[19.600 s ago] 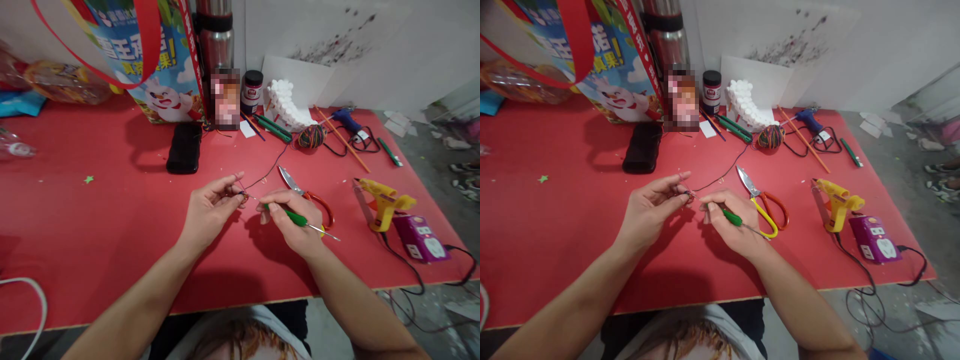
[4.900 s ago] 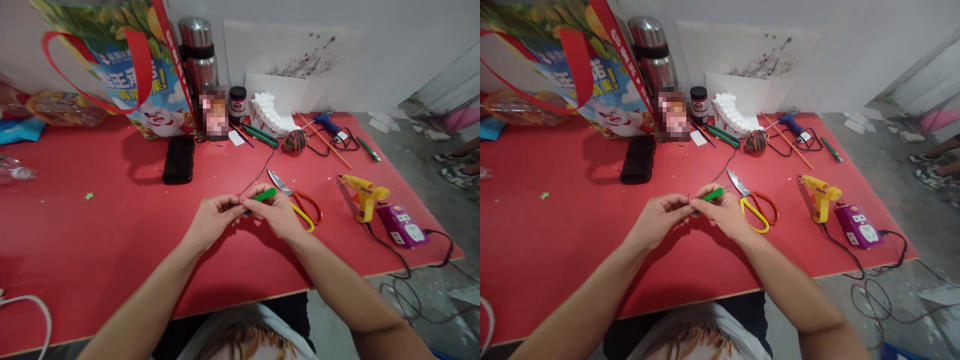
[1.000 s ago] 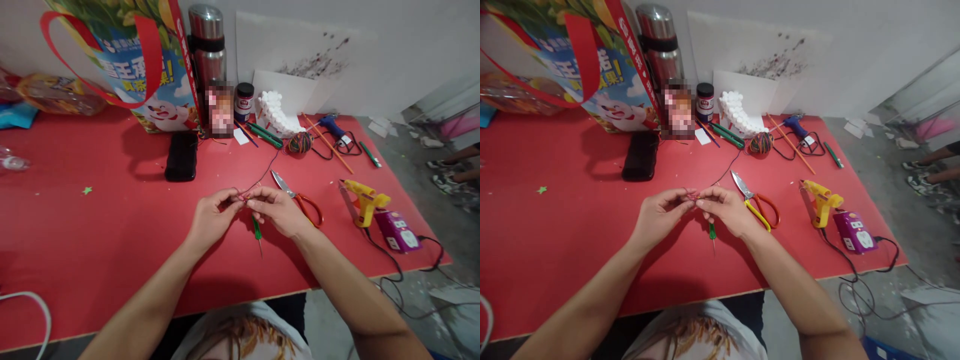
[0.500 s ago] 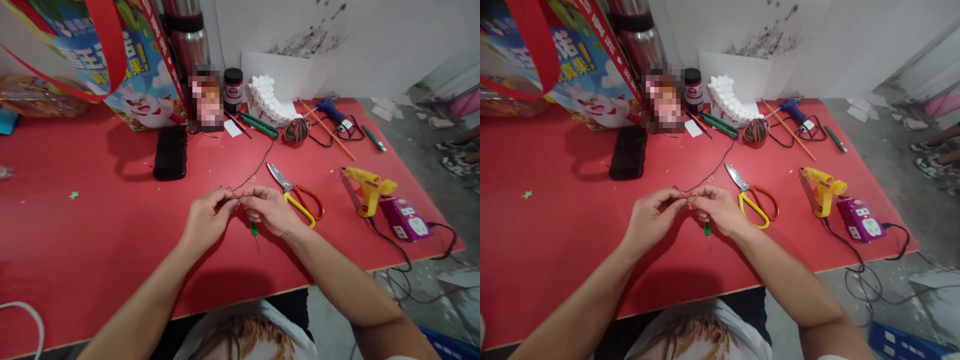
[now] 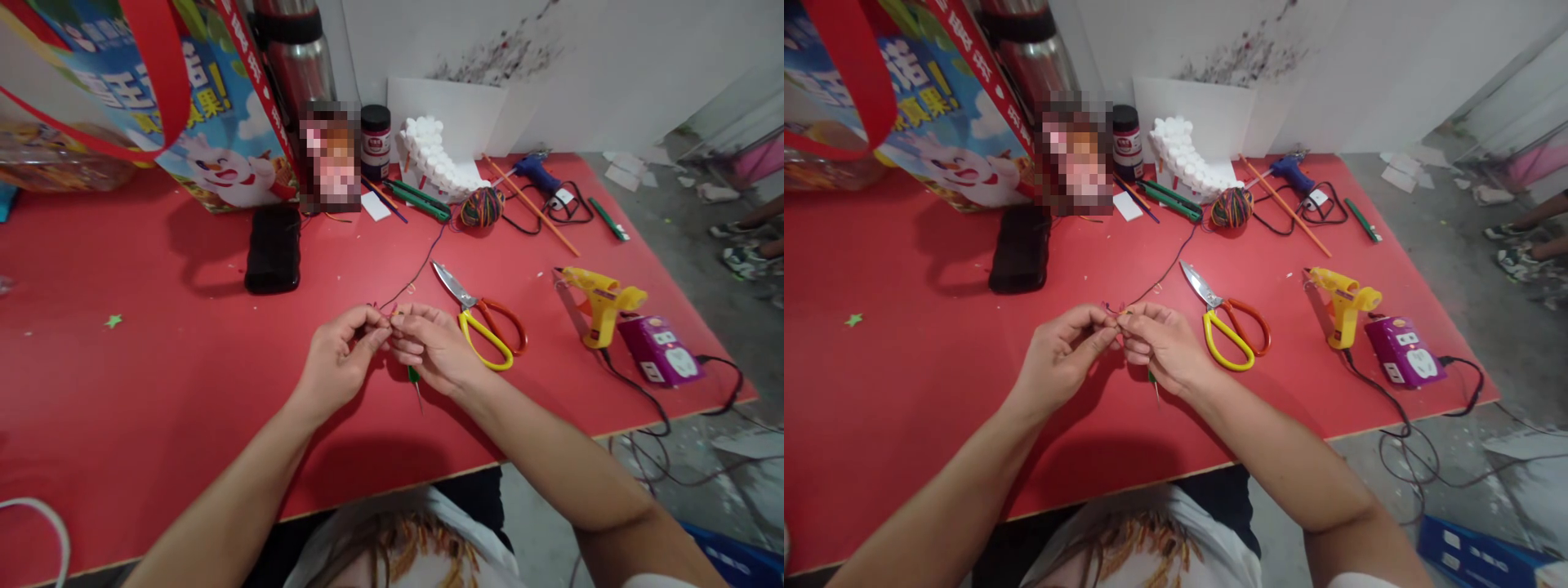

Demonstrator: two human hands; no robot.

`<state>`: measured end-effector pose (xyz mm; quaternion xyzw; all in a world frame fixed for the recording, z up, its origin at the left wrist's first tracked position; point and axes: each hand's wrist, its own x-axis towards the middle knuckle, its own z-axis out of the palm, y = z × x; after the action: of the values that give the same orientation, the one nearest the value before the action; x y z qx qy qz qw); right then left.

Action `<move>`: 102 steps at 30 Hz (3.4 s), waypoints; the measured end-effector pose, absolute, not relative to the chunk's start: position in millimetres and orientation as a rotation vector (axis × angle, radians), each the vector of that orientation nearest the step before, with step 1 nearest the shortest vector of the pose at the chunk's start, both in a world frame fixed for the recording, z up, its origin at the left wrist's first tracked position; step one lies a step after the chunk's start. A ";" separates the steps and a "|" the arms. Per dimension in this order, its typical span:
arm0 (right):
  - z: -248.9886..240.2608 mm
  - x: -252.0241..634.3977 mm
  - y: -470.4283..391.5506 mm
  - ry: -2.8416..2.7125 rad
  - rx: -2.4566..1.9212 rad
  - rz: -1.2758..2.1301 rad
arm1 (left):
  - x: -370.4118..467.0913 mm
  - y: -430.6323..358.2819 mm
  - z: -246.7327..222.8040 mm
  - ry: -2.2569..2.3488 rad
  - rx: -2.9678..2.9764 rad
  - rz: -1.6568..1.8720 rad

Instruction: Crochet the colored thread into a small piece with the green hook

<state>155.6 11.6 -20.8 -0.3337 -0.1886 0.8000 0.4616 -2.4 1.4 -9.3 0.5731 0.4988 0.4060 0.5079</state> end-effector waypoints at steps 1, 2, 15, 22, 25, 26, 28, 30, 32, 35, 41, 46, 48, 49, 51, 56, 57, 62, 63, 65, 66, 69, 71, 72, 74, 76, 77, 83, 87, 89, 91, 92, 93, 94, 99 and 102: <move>-20.3 155.6 11.0 -0.454 -0.818 1.970 | -2.7 1.4 -9.7 1.187 1.362 0.975; -20.3 156.0 10.6 -0.452 -0.815 1.978 | -3.0 1.3 -10.3 1.177 1.338 0.974; -25.9 173.3 17.8 -0.567 -0.841 1.979 | -4.2 11.0 -20.9 1.147 0.828 1.039; -25.7 170.8 14.9 -0.681 -0.885 1.948 | -0.8 8.4 -20.6 1.179 0.935 1.037; -27.3 172.6 15.7 -0.726 -0.896 1.920 | 0.6 6.9 -18.5 1.224 0.990 1.038; -27.5 173.7 16.0 -0.748 -0.904 1.892 | 0.7 6.7 -17.6 1.240 0.998 1.041; -27.2 175.9 16.3 -0.803 -0.914 1.833 | 0.5 6.7 -15.9 1.270 1.007 1.054; -26.6 177.4 15.6 -0.872 -0.925 1.793 | 0.0 6.7 -14.6 1.289 1.011 1.071; -26.5 177.7 14.4 -0.950 -0.963 1.752 | -0.5 6.1 -13.5 1.302 1.010 1.078; -28.5 176.8 12.8 -1.031 -1.007 1.659 | -0.5 4.7 -12.2 1.318 1.022 1.045; -34.3 177.5 14.7 -0.933 -0.933 1.727 | -0.9 3.3 -12.2 1.271 1.099 1.000; -29.4 178.1 16.9 -0.872 -0.942 1.803 | -1.8 3.6 -11.4 1.217 1.142 1.017; -27.0 178.2 17.7 -0.865 -0.948 1.811 | -1.7 3.8 -11.4 1.227 1.166 1.009; -26.3 178.5 18.1 -0.866 -0.954 1.804 | -1.6 3.9 -11.7 1.232 1.187 1.005; -26.3 179.2 18.7 -0.887 -0.983 1.791 | -1.5 4.0 -13.0 1.240 1.253 0.994; -30.5 181.1 19.5 -0.986 -1.063 1.783 | -3.1 4.9 -18.9 1.201 1.517 1.031; -30.9 181.3 19.8 -0.988 -1.057 1.797 | -3.7 5.4 -20.0 1.185 1.571 1.054; -28.5 181.2 21.2 -0.979 -1.024 1.897 | -6.5 8.0 -21.5 1.182 1.711 1.092; -27.7 181.0 21.3 -0.984 -1.029 1.905 | -6.6 8.3 -21.0 1.181 1.732 1.089; -26.7 180.7 21.1 -0.995 -1.039 1.927 | -6.3 8.1 -19.8 1.182 1.781 1.075; -26.6 180.6 20.9 -0.995 -1.040 1.941 | -5.9 7.7 -19.1 1.184 1.807 1.072; -27.3 181.1 20.3 -0.989 -1.011 1.986 | -4.4 5.7 -16.7 1.196 1.867 1.078; -27.9 181.9 19.9 -0.992 -0.993 2.004 | -3.4 3.9 -15.3 1.207 1.895 1.093; -28.0 182.4 19.7 -0.996 -0.984 2.008 | -3.0 3.1 -14.9 1.213 1.905 1.101; -27.8 183.4 19.3 -1.007 -0.966 2.017 | -2.5 1.9 -14.5 1.221 1.916 1.117; -26.8 183.8 18.8 -1.010 -0.949 2.034 | -2.6 1.9 -14.9 1.224 1.918 1.131; -26.2 183.6 18.5 -1.004 -0.945 2.041 | -3.0 2.4 -15.4 1.227 1.917 1.138; -23.9 177.1 15.4 -0.892 -0.904 2.024 | -7.4 9.4 -18.0 1.222 1.897 1.136; -25.1 174.4 13.7 -0.834 -0.859 2.032 | -7.6 10.8 -19.6 1.213 1.809 1.136; -26.5 174.7 13.6 -0.825 -0.862 2.013 | -7.2 10.7 -21.3 1.201 1.754 1.143; -28.3 175.4 14.1 -0.809 -0.875 1.979 | -7.0 10.8 -23.2 1.183 1.681 1.179; -29.2 175.8 14.5 -0.801 -0.881 1.953 | -7.1 10.9 -24.0 1.181 1.637 1.210; -30.0 176.0 14.9 -0.792 -0.887 1.921 | -7.3 10.9 -24.4 1.190 1.591 1.250; -30.6 176.2 15.3 -0.782 -0.896 1.882 | -7.5 10.6 -24.5 1.212 1.548 1.293; -28.4 174.5 14.7 -0.773 -0.945 1.719 | -6.2 6.4 -20.4 1.327 1.458 1.331; -26.5 172.8 12.5 -0.820 -0.953 1.677 | -2.5 3.7 -20.4 1.248 1.388 1.242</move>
<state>172.8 12.5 -26.5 -0.3938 -0.3391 0.6932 0.4994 -2.5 3.7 -20.4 0.5576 0.5014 0.4987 0.4347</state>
